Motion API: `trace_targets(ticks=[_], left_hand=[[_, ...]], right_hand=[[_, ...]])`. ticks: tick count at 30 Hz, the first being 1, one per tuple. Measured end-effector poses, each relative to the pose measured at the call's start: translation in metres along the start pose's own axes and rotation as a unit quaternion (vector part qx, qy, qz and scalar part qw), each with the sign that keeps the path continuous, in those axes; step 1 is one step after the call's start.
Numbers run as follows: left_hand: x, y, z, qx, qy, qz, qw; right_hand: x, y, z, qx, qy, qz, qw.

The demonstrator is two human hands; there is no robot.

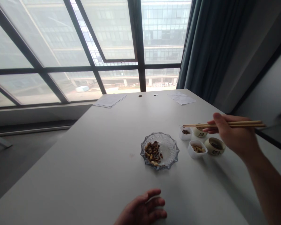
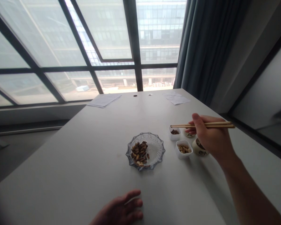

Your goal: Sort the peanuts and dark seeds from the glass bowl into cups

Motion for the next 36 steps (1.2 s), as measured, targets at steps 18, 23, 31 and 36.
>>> trace_targets(ticks=[18,23,31,36], left_hand=[[0.001,-0.001,0.000,0.009,0.010,0.000,1.000],[0.001,-0.001,-0.001,-0.002,0.007,-0.001,1.000],[0.000,-0.002,0.000,0.004,0.002,0.002,1.000],[0.002,-0.002,-0.001,0.004,0.009,-0.002,1.000]], right_hand=[[0.006,-0.058,0.078,0.301,0.060,-0.002,0.952],[0.005,-0.073,0.092,0.331,0.055,-0.005,0.942],[0.005,-0.065,0.083,0.265,0.015,-0.052,0.963],[0.009,-0.033,0.042,0.112,-0.008,-0.058,0.992]])
Point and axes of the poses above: each hand's wrist, its own y-axis towards the middle knuckle, its own z-axis out of the palm, x = y × z, the point moved 6 cm from there along y, towards the middle knuckle, and after that the axes turned 6 degrees about -x, right-handed, at the moved point
